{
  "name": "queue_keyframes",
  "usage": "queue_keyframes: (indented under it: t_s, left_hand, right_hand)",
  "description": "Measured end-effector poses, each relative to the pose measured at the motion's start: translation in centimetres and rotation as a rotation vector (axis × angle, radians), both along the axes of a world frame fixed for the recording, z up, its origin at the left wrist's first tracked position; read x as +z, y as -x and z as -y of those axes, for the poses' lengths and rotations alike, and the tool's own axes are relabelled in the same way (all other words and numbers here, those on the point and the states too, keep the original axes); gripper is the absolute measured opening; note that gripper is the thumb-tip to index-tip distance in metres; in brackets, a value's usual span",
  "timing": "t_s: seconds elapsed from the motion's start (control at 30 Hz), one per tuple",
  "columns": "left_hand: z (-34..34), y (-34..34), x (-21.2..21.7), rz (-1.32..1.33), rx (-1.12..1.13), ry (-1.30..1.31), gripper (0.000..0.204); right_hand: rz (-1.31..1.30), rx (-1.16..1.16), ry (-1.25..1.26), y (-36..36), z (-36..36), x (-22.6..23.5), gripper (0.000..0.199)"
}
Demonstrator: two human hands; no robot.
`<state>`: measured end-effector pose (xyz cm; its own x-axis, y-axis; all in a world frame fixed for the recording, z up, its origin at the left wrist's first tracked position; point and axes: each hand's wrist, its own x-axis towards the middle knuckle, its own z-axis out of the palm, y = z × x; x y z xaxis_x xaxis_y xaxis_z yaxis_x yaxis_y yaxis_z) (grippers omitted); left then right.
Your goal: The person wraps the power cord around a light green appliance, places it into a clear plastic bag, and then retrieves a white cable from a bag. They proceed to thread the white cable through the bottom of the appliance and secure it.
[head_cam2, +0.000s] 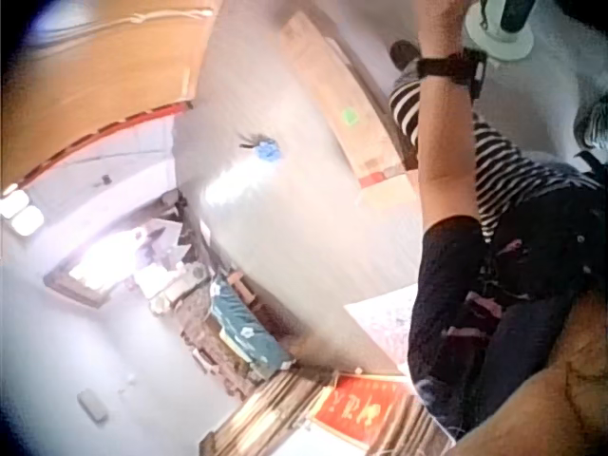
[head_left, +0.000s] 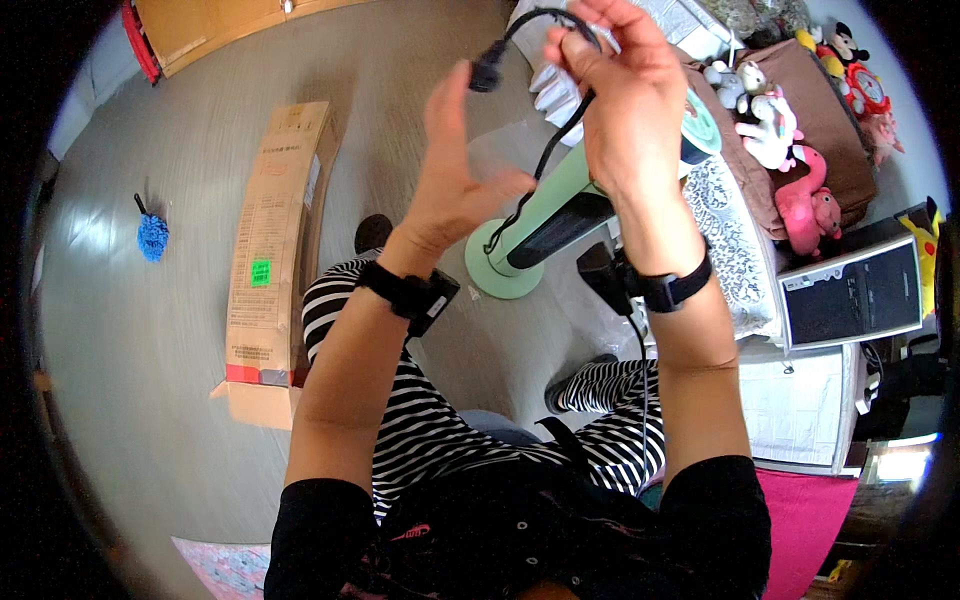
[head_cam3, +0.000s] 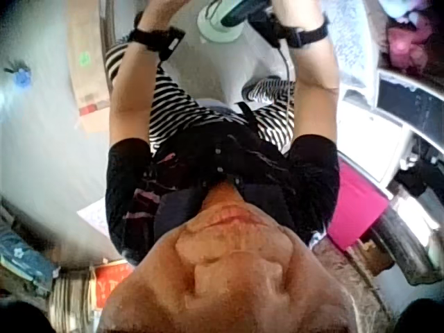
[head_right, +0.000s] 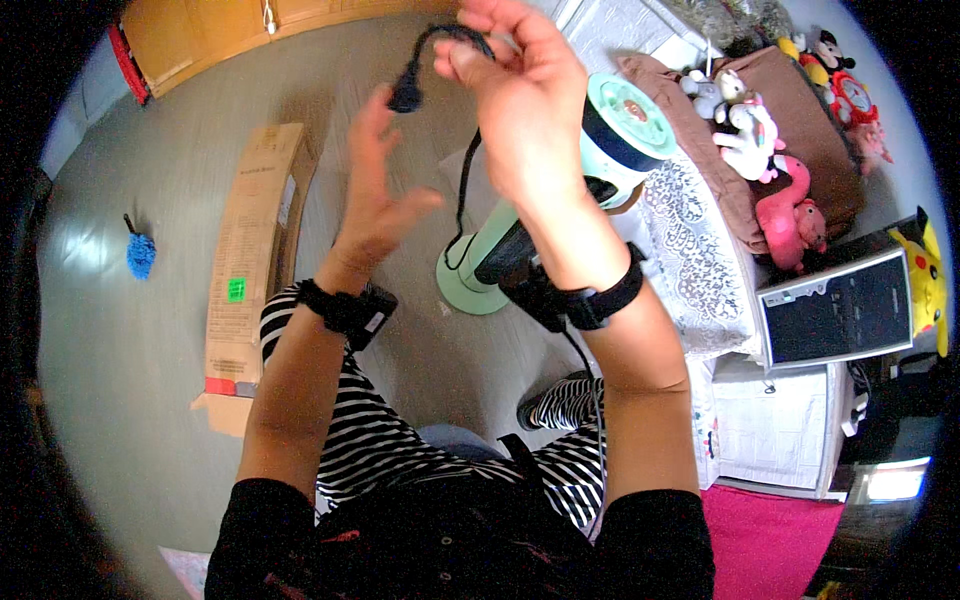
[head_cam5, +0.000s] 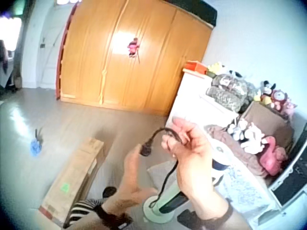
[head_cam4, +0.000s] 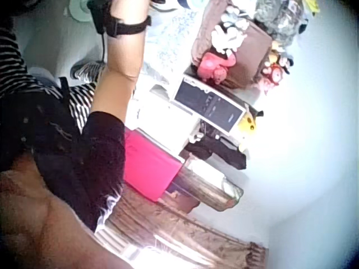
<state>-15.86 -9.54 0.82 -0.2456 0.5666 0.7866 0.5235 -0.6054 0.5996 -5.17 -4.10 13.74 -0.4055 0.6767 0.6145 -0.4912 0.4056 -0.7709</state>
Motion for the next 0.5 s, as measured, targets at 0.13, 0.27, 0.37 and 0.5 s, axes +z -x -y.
queue_keyframes:
  t_s: [0.13,0.27,0.37,0.5]
  left_hand:
    - [-1.4,-5.4,0.6,0.215,-0.11,-0.053,0.092]
    - [-2.4,-6.4,-0.5,0.117,-0.215,0.265,0.049]
    - [-3.9,-7.0,-1.0,0.186,-0.171,0.236,0.016]
    - [-4.7,-6.9,-1.1,0.428,-0.304,0.233,0.004]
  right_hand:
    - [0.023,-0.028,0.0,-0.8,1.3,4.3,0.023]
    - [-0.094,-0.107,-0.182,-1.6,1.9,8.4,0.028]
    - [-0.041,0.07,-0.21,-4.9,2.3,10.8,0.038]
    - [0.071,-0.106,-0.142,-9.0,3.2,11.4,0.05]
